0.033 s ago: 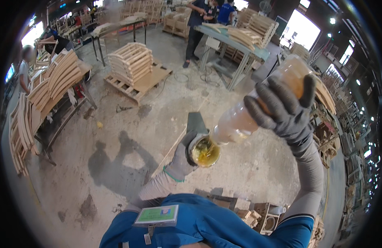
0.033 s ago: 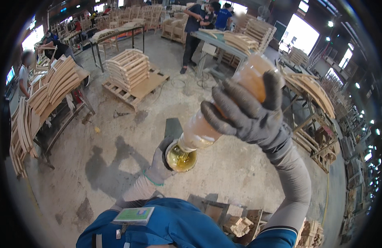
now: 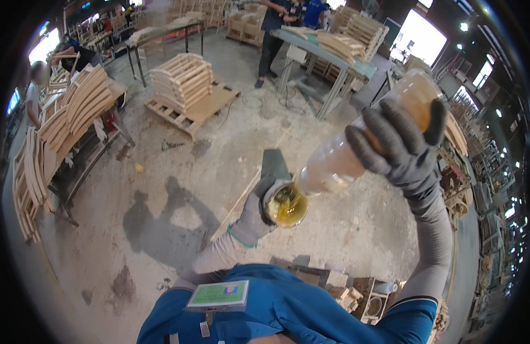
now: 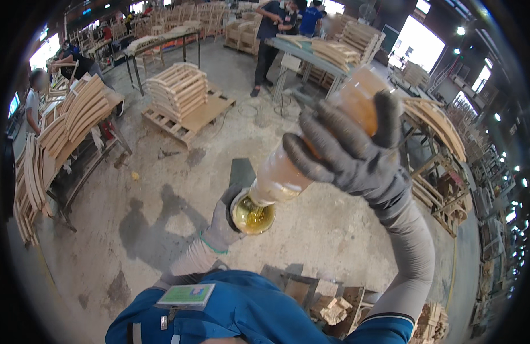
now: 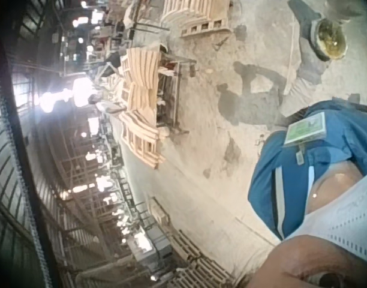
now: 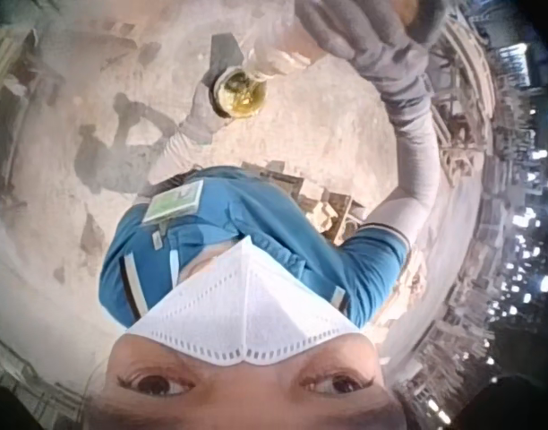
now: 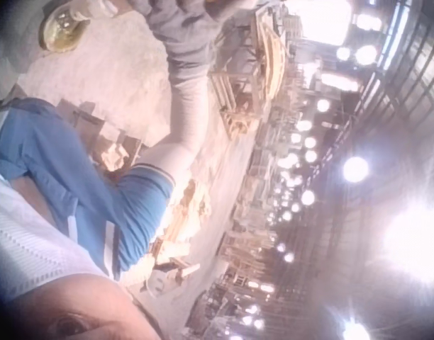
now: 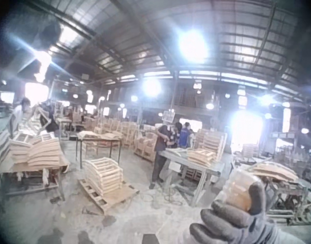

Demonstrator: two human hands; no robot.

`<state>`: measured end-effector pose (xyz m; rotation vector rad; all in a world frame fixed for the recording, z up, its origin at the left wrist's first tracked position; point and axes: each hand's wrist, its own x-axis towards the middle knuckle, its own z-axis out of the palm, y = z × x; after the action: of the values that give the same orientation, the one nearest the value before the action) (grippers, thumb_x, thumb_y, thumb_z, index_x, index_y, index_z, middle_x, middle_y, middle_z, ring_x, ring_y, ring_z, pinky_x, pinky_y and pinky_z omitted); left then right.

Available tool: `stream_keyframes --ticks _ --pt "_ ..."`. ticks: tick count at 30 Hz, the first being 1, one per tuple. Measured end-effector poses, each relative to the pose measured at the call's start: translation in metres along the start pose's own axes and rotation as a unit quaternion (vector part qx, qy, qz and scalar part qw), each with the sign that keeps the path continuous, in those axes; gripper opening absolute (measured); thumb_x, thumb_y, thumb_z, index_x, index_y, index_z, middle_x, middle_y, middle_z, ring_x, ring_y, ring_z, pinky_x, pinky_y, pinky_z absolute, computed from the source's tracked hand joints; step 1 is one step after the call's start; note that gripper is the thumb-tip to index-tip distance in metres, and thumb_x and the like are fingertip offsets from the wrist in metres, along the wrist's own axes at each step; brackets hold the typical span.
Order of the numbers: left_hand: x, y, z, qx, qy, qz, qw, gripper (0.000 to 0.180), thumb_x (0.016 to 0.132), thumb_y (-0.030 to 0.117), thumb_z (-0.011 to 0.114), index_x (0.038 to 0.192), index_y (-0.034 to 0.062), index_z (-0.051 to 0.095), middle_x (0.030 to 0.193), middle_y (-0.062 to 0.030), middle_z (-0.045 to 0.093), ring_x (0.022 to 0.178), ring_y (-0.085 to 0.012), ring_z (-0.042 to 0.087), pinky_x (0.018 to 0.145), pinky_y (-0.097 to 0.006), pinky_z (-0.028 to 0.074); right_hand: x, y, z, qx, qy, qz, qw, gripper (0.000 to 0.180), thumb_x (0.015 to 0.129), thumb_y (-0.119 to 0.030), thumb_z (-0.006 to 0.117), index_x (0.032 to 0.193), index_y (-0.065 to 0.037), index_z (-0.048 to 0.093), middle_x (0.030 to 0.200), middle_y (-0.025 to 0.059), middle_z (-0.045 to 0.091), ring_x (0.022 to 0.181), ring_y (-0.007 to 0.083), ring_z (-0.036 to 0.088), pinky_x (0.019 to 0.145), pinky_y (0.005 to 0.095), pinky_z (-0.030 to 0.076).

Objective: The person applies a yellowish finish to wooden chair frames using a brush. They dip the brush into a container, apply the finish to the chair, and later mix additional finish in the container using a power drill.

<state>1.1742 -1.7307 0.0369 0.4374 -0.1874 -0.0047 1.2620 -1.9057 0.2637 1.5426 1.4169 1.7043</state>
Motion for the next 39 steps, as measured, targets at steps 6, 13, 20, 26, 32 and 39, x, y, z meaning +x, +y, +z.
stream_keyframes --ticks 6,13,20,26,32,39 --pt "0.016 0.001 -0.014 -0.128 0.031 -0.089 0.987 0.033 0.095 0.027 0.042 0.113 0.0017 0.053 0.105 -0.0128 0.062 0.097 -0.0237 0.061 0.085 -0.038 0.052 -0.002 0.010 -0.004 -0.031 0.012 -0.013 0.999 0.060 0.065 -0.032 0.077 0.117 -0.036 0.047 0.120 -0.0068 0.053 0.115 0.0153 0.050 0.111 0.0505 0.014" --pt "0.018 0.000 -0.016 -0.084 0.030 -0.043 0.995 0.034 0.095 0.027 0.044 0.114 0.0015 0.053 0.108 -0.0144 0.060 0.101 -0.0249 0.060 0.089 -0.038 0.050 -0.004 0.018 -0.022 -0.052 -0.064 -0.025 0.996 0.051 0.065 -0.031 0.075 0.112 -0.034 0.054 0.118 -0.0054 0.056 0.115 0.0156 0.050 0.108 0.0490 0.018" --pt "0.025 -0.003 -0.018 -0.118 -0.083 -0.046 0.989 0.033 0.096 0.026 0.041 0.112 -0.0001 0.053 0.111 -0.0154 0.059 0.105 -0.0259 0.058 0.094 -0.039 0.047 -0.002 0.018 -0.019 -0.057 -0.026 -0.014 0.998 0.054 0.069 -0.031 0.074 0.115 -0.036 0.047 0.120 -0.0065 0.052 0.116 0.0149 0.048 0.111 0.0533 0.014" --pt "0.025 -0.011 -0.022 -0.100 0.004 -0.101 0.990 0.046 0.096 0.034 0.032 0.123 -0.0001 0.046 0.118 -0.0196 0.054 0.109 -0.0312 0.055 0.097 -0.046 0.044 -0.001 0.010 -0.024 -0.056 -0.048 0.030 0.997 0.041 0.079 -0.036 0.067 0.113 -0.038 0.045 0.115 -0.0104 0.052 0.112 0.0105 0.049 0.110 0.0615 0.014" --pt "0.028 -0.003 -0.014 -0.167 -0.026 -0.142 0.975 0.036 0.096 0.027 0.036 0.116 -0.0002 0.050 0.111 -0.0190 0.058 0.104 -0.0301 0.058 0.092 -0.044 0.048 -0.004 0.009 -0.025 -0.046 -0.068 0.040 0.996 0.047 0.075 -0.030 0.071 0.113 -0.038 0.046 0.114 -0.0071 0.051 0.110 0.0135 0.050 0.109 0.0621 0.016" --pt "0.024 -0.004 -0.007 -0.110 -0.005 -0.083 0.990 0.035 0.096 0.025 0.037 0.114 -0.0022 0.051 0.109 -0.0172 0.060 0.103 -0.0278 0.059 0.094 -0.041 0.047 -0.011 0.010 -0.022 -0.059 -0.043 0.037 0.997 0.050 0.074 -0.032 0.071 0.116 -0.039 0.045 0.121 -0.0076 0.050 0.115 0.0130 0.049 0.110 0.0582 0.014"
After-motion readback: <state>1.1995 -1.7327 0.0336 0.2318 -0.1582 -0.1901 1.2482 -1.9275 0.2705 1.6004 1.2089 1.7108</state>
